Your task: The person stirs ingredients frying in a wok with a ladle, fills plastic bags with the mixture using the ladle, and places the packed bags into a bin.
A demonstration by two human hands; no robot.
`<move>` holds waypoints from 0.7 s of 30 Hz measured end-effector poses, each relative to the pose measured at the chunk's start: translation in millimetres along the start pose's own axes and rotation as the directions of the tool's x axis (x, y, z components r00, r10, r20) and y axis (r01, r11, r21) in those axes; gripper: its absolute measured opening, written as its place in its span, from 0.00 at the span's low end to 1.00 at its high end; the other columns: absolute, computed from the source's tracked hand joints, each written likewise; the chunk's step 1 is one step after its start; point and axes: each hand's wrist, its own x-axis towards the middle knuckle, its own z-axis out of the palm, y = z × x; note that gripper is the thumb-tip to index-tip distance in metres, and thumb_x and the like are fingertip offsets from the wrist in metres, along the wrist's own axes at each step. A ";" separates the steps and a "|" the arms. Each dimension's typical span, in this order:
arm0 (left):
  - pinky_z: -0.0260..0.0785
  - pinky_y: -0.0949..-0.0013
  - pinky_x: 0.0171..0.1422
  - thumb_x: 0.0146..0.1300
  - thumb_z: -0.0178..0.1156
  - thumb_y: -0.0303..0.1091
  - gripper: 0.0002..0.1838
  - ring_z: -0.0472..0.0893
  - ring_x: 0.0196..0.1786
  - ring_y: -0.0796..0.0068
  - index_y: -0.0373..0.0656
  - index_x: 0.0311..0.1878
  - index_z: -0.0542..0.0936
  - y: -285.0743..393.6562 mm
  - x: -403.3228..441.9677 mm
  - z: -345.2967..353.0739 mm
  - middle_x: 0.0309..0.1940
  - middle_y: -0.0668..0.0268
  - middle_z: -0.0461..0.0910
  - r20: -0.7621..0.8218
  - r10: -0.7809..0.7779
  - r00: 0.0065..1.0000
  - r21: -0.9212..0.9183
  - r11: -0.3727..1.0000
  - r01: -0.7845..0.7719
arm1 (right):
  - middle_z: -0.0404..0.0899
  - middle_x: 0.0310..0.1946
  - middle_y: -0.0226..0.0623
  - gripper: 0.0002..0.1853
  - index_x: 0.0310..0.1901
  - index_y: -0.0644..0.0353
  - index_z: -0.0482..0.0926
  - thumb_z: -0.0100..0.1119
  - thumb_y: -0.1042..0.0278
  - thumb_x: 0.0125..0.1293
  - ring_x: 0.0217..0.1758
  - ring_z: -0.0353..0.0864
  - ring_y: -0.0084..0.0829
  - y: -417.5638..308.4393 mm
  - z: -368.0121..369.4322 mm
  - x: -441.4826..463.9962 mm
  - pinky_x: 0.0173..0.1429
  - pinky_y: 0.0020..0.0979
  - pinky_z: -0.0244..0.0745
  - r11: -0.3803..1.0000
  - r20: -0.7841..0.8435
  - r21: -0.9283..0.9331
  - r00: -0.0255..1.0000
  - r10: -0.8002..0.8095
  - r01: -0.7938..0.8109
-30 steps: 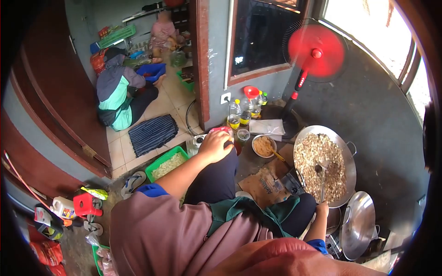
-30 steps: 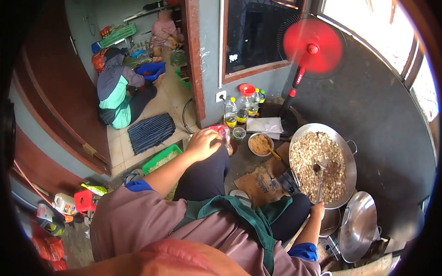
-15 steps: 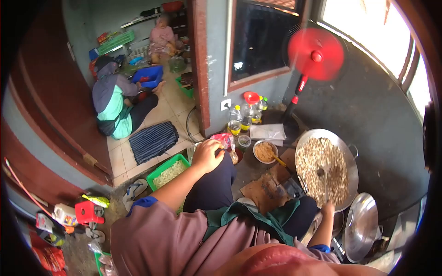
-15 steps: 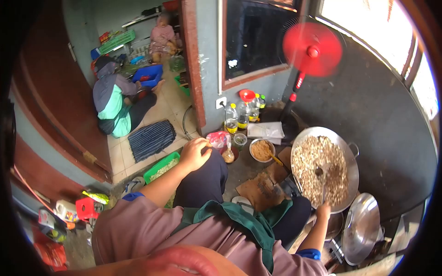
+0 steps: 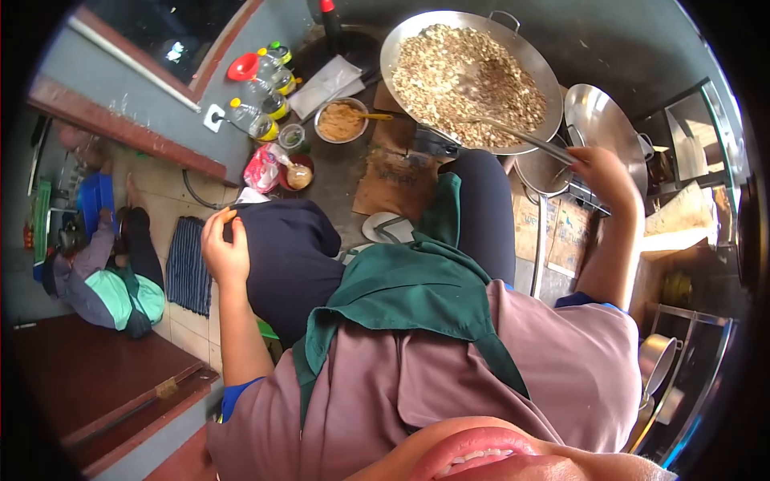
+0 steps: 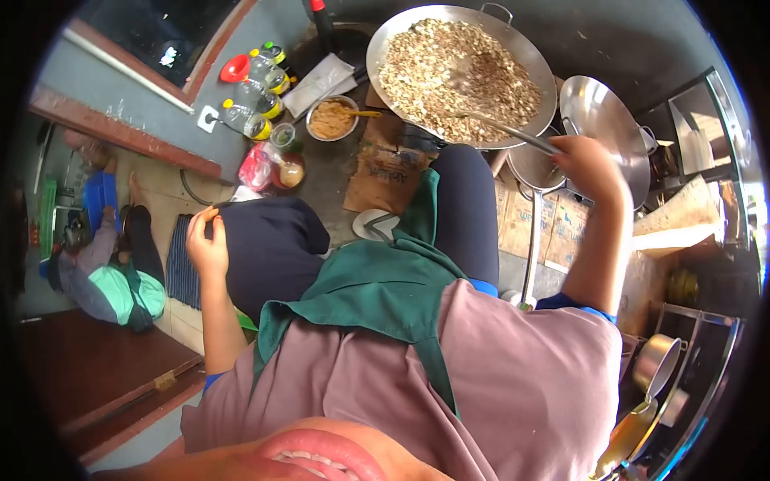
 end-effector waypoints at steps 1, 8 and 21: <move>0.68 0.64 0.54 0.54 0.60 0.27 0.07 0.78 0.47 0.59 0.38 0.37 0.80 1.3 2.2 1.0 0.42 0.61 0.80 0.011 -0.006 1.000 -0.001 1.000 0.006 | 0.80 0.39 0.49 0.16 0.47 0.59 0.80 0.55 0.67 0.58 0.44 0.80 0.45 -8.6 16.5 10.9 0.50 0.39 0.72 1.000 0.036 -0.019 0.999 0.017 -0.016; 0.68 0.64 0.52 0.54 0.59 0.28 0.08 0.78 0.45 0.59 0.38 0.38 0.79 14.2 12.2 9.9 0.41 0.62 0.80 0.054 -0.036 0.998 -0.006 0.999 0.037 | 0.80 0.44 0.46 0.15 0.46 0.55 0.80 0.47 0.69 0.60 0.47 0.79 0.46 -13.6 136.8 148.2 0.51 0.42 0.74 0.971 -0.001 -0.172 0.985 0.170 -0.168; 0.69 0.64 0.52 0.54 0.59 0.25 0.07 0.79 0.44 0.60 0.36 0.37 0.79 3.4 8.9 4.4 0.39 0.60 0.80 0.036 -0.005 0.999 -0.005 1.000 0.005 | 0.80 0.41 0.48 0.18 0.52 0.57 0.77 0.56 0.66 0.60 0.46 0.79 0.46 4.3 63.3 5.1 0.53 0.42 0.71 0.996 -0.037 0.032 0.995 0.088 -0.087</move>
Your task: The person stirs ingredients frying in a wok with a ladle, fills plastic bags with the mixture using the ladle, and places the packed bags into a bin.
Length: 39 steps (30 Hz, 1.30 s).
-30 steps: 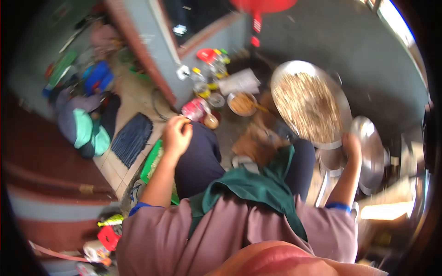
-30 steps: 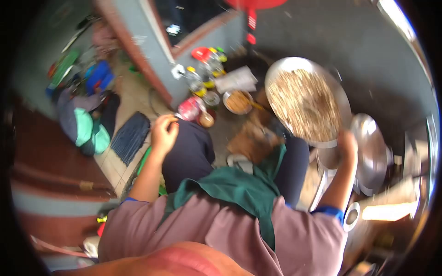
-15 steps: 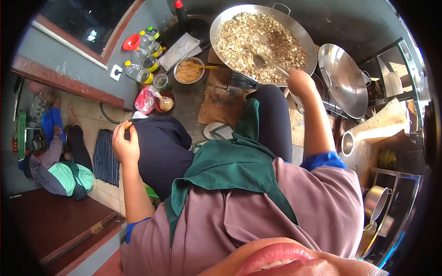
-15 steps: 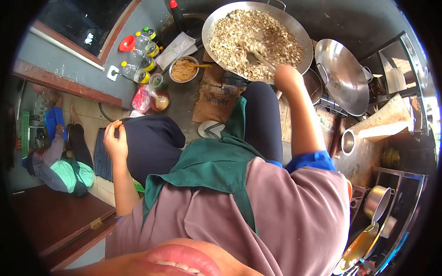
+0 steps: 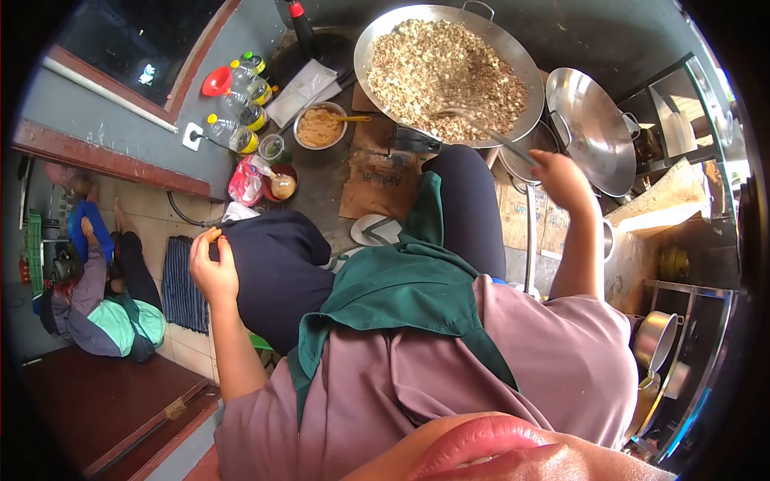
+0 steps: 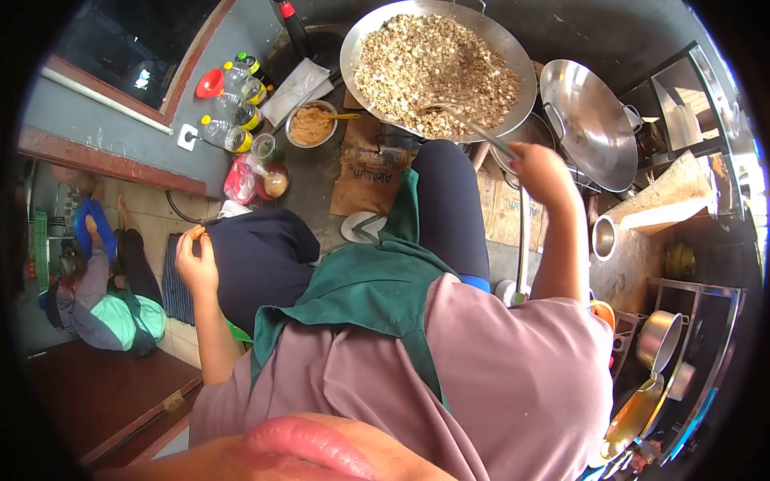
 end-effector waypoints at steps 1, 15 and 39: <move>0.69 0.64 0.52 0.54 0.59 0.25 0.07 0.79 0.44 0.60 0.36 0.37 0.79 0.2 1.6 -0.1 0.39 0.60 0.80 0.013 -0.007 1.000 0.006 1.000 0.007 | 0.80 0.42 0.48 0.19 0.54 0.55 0.75 0.54 0.65 0.60 0.47 0.78 0.46 -22.4 0.1 -2.6 0.54 0.43 0.70 0.997 0.094 -0.047 0.993 0.070 -0.066; 0.69 0.64 0.49 0.54 0.59 0.26 0.07 0.79 0.42 0.58 0.36 0.37 0.79 14.4 9.4 15.4 0.37 0.59 0.80 -0.005 0.039 0.999 -0.094 0.995 -0.039 | 0.65 0.22 0.32 0.03 0.38 0.59 0.65 0.45 0.71 0.68 0.13 0.54 0.17 2.7 128.3 173.8 0.13 0.19 0.53 -0.300 0.395 0.899 0.886 0.241 -0.319; 0.70 0.64 0.49 0.55 0.58 0.26 0.07 0.79 0.41 0.58 0.36 0.37 0.78 17.1 16.4 19.3 0.36 0.59 0.80 0.033 0.057 0.998 -0.061 0.997 -0.055 | 0.73 0.21 0.31 0.08 0.39 0.57 0.74 0.51 0.63 0.67 0.15 0.66 0.18 28.8 159.1 202.9 0.16 0.18 0.62 -0.098 0.373 0.927 0.857 0.355 -0.363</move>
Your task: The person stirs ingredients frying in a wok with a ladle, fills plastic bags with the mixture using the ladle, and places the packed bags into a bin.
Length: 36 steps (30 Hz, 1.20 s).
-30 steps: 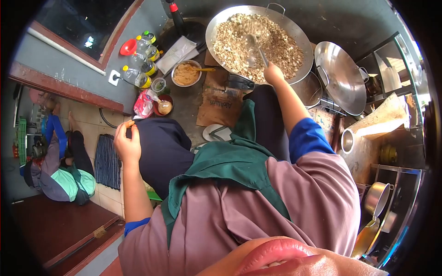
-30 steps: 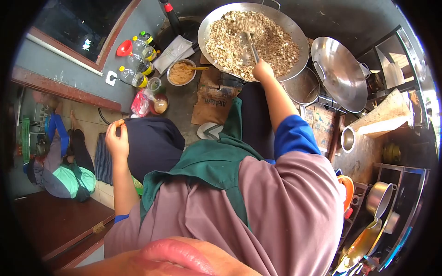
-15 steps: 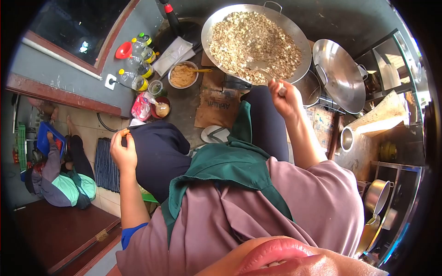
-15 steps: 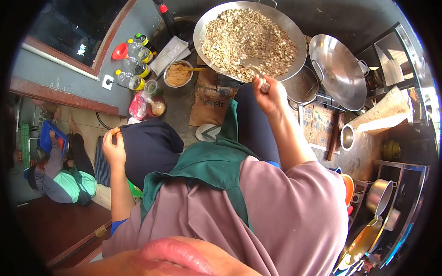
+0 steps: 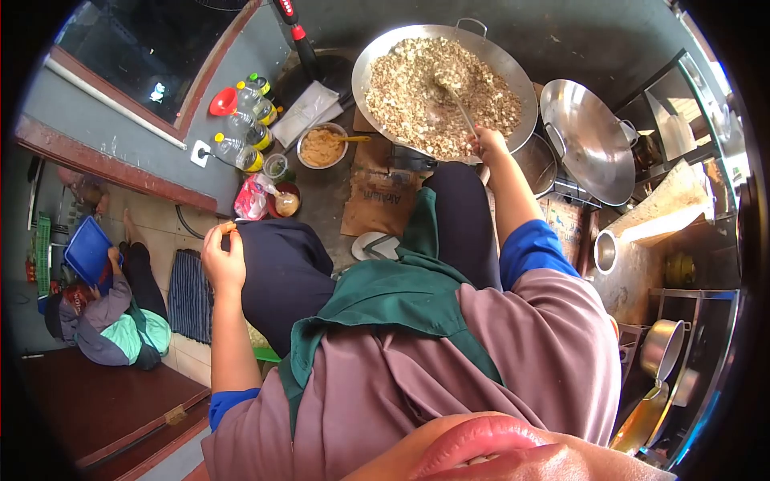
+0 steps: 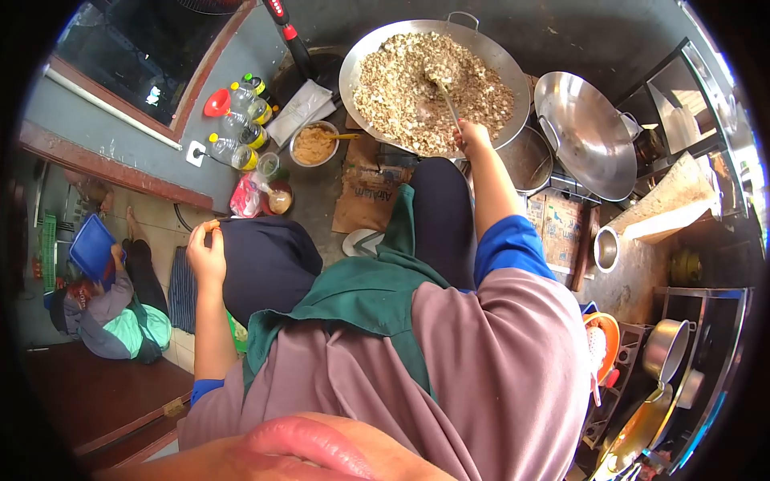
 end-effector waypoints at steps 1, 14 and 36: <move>0.70 0.64 0.49 0.55 0.58 0.27 0.07 0.79 0.42 0.58 0.36 0.37 0.78 0.5 0.0 -0.1 0.37 0.59 0.80 0.003 -0.008 1.000 -0.007 1.000 0.008 | 0.71 0.22 0.31 0.06 0.40 0.54 0.71 0.49 0.63 0.69 0.15 0.64 0.17 -0.1 -6.4 -3.0 0.15 0.17 0.62 0.994 0.032 0.091 0.998 0.061 -0.064; 0.69 0.64 0.51 0.55 0.59 0.27 0.07 0.79 0.44 0.59 0.37 0.37 0.79 5.8 -2.5 0.5 0.38 0.60 0.80 -0.008 -0.026 1.000 0.016 1.000 0.026 | 0.67 0.29 0.33 0.23 0.57 0.75 0.60 0.40 0.61 0.72 0.20 0.65 0.17 7.4 -94.5 -62.4 0.18 0.16 0.62 0.494 0.623 0.729 0.758 -0.194 -0.473; 0.70 0.64 0.48 0.54 0.58 0.26 0.07 0.79 0.40 0.58 0.36 0.37 0.78 5.0 0.6 -0.6 0.36 0.59 0.80 0.002 -0.012 1.000 0.018 1.000 0.012 | 0.69 0.23 0.33 0.06 0.38 0.66 0.69 0.49 0.72 0.68 0.16 0.63 0.17 -10.9 12.2 20.3 0.15 0.14 0.59 0.944 0.097 0.326 0.995 0.020 -0.050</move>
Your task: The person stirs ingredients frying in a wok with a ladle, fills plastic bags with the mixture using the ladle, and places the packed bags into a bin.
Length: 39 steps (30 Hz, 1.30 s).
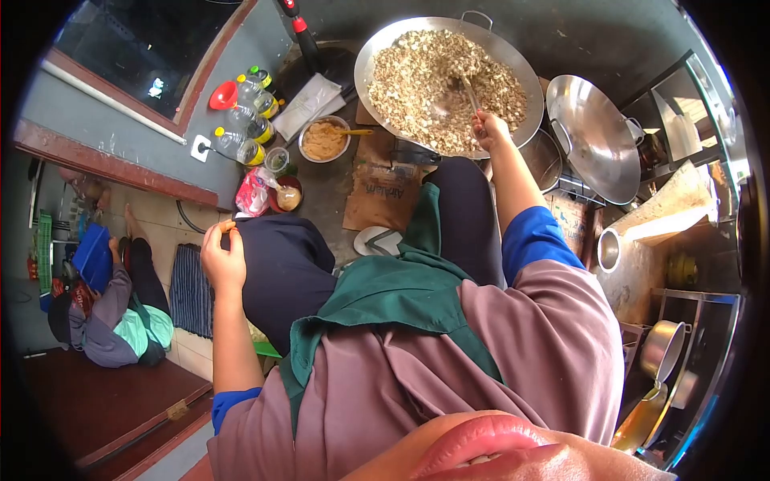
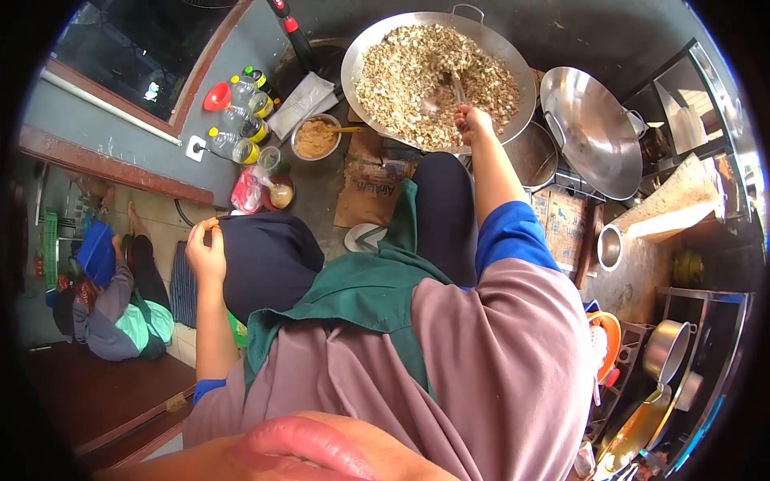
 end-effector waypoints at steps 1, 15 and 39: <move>0.70 0.64 0.48 0.54 0.58 0.26 0.07 0.79 0.40 0.58 0.36 0.37 0.78 0.4 0.3 -0.3 0.36 0.59 0.80 -0.003 0.007 1.000 0.003 1.000 -0.007 | 0.67 0.22 0.32 0.06 0.38 0.66 0.68 0.49 0.72 0.68 0.16 0.61 0.17 1.0 -1.0 -5.4 0.15 0.14 0.59 0.999 0.001 -0.005 0.999 -0.048 0.048; 0.70 0.64 0.49 0.54 0.58 0.27 0.07 0.79 0.42 0.58 0.37 0.37 0.78 5.6 1.8 3.3 0.37 0.59 0.80 0.014 -0.005 1.000 -0.009 1.000 0.005 | 0.64 0.31 0.33 0.23 0.60 0.76 0.57 0.42 0.65 0.71 0.23 0.65 0.18 -4.6 -103.1 -128.3 0.22 0.18 0.66 0.562 0.591 0.711 0.792 -0.153 -0.422; 0.69 0.64 0.47 0.54 0.58 0.26 0.07 0.79 0.41 0.57 0.37 0.36 0.79 2.9 5.3 3.2 0.36 0.59 0.79 0.005 0.003 1.000 0.027 1.000 -0.003 | 0.70 0.23 0.35 0.04 0.40 0.64 0.68 0.48 0.73 0.67 0.17 0.65 0.19 6.0 38.8 12.4 0.16 0.17 0.63 0.995 0.155 0.039 0.984 0.089 -0.096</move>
